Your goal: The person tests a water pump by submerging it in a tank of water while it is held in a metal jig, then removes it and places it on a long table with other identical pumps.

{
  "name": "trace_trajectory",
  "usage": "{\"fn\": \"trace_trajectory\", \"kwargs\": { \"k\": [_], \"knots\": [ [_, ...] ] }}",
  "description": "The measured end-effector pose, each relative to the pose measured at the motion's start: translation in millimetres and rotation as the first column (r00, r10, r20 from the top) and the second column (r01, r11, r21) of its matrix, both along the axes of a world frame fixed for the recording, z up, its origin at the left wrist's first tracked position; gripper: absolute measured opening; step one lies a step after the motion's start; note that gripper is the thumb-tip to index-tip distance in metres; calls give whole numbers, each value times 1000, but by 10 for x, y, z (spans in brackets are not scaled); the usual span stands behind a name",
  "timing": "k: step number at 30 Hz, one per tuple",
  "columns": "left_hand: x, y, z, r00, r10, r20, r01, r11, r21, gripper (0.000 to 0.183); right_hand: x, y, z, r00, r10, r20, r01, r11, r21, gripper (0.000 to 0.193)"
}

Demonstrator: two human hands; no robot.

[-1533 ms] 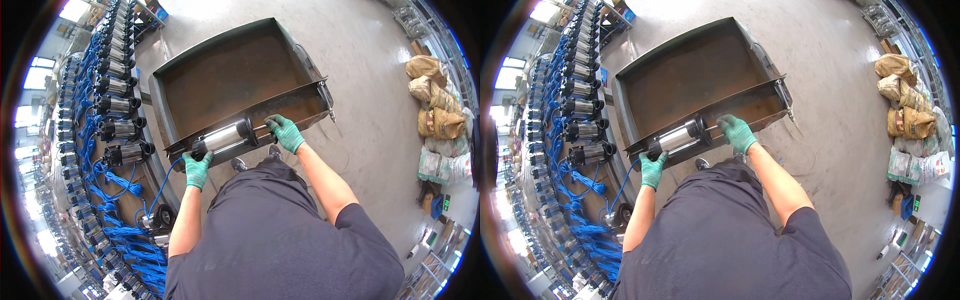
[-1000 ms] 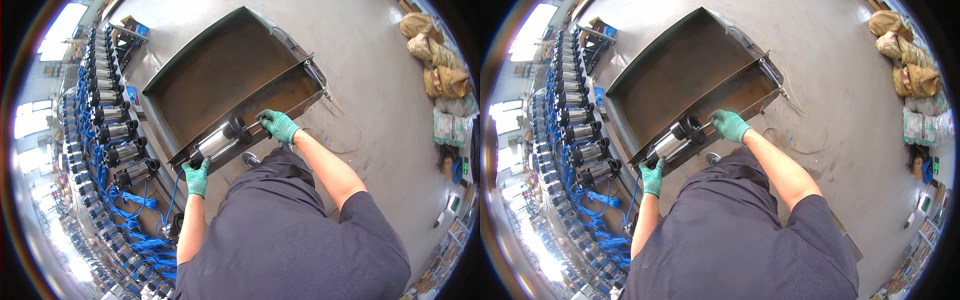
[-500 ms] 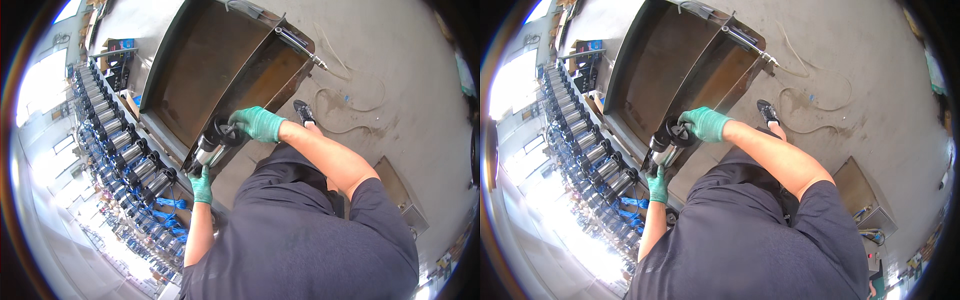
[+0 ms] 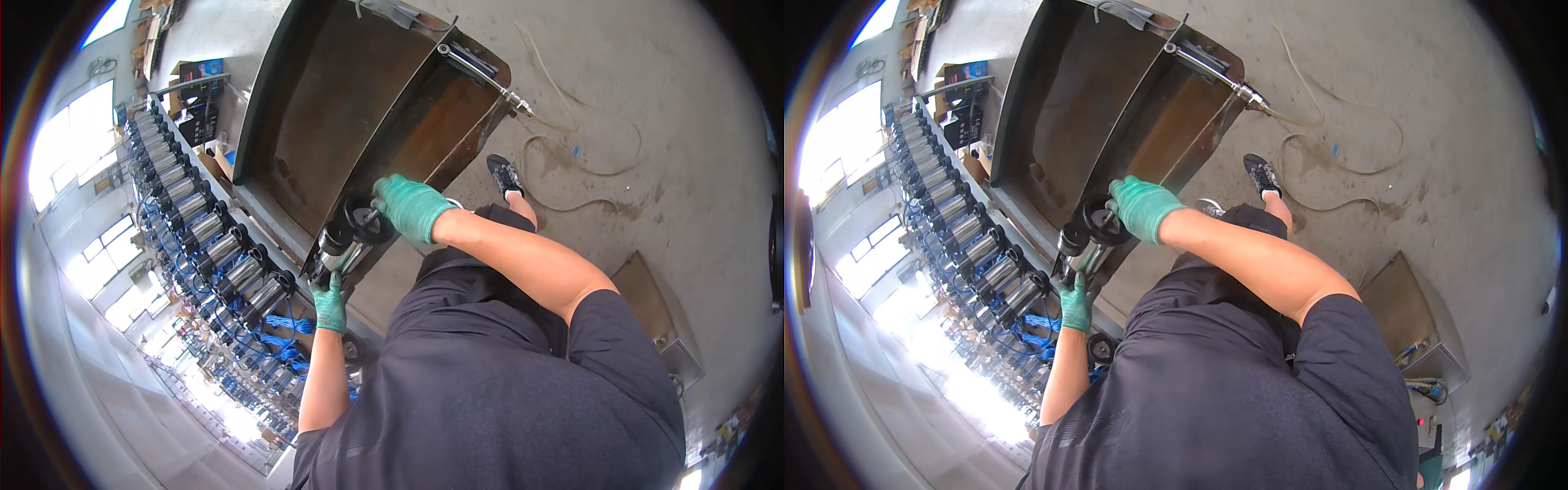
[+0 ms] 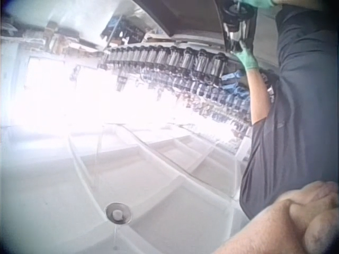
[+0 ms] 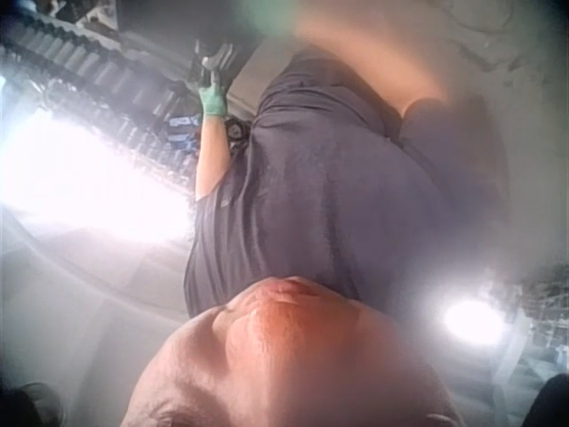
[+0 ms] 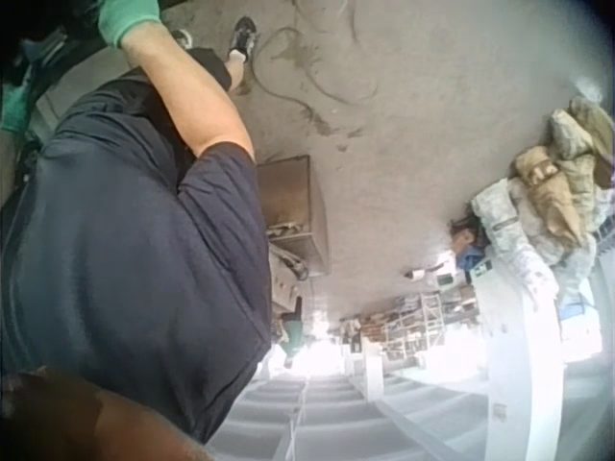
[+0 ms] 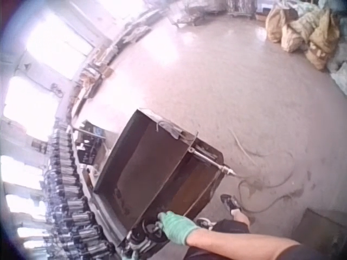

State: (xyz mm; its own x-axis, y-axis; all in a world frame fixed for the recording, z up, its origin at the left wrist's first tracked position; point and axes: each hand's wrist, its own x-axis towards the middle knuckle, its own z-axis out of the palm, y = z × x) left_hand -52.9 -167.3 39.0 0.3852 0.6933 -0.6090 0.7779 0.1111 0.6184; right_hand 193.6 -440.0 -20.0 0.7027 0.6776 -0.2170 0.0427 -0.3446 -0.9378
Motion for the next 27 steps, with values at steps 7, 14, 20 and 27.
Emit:
{"fn": "trace_trajectory", "kwargs": {
  "k": [7,14,20,27],
  "knots": [
    [-29,-24,-27,995,-96,11,95,991,96,56,406,-179,310,731,264,-629,-236,963,129,40],
    [8,-44,-100,986,-161,38,144,947,287,56,600,-120,334,747,325,-580,-384,923,22,60],
    [103,-146,-122,987,-59,151,32,985,171,64,344,63,170,874,79,-479,-146,984,-106,58],
    [-165,-139,-199,998,-36,55,24,980,196,119,284,-204,320,746,335,576,-399,917,-17,29]
  ]
}}
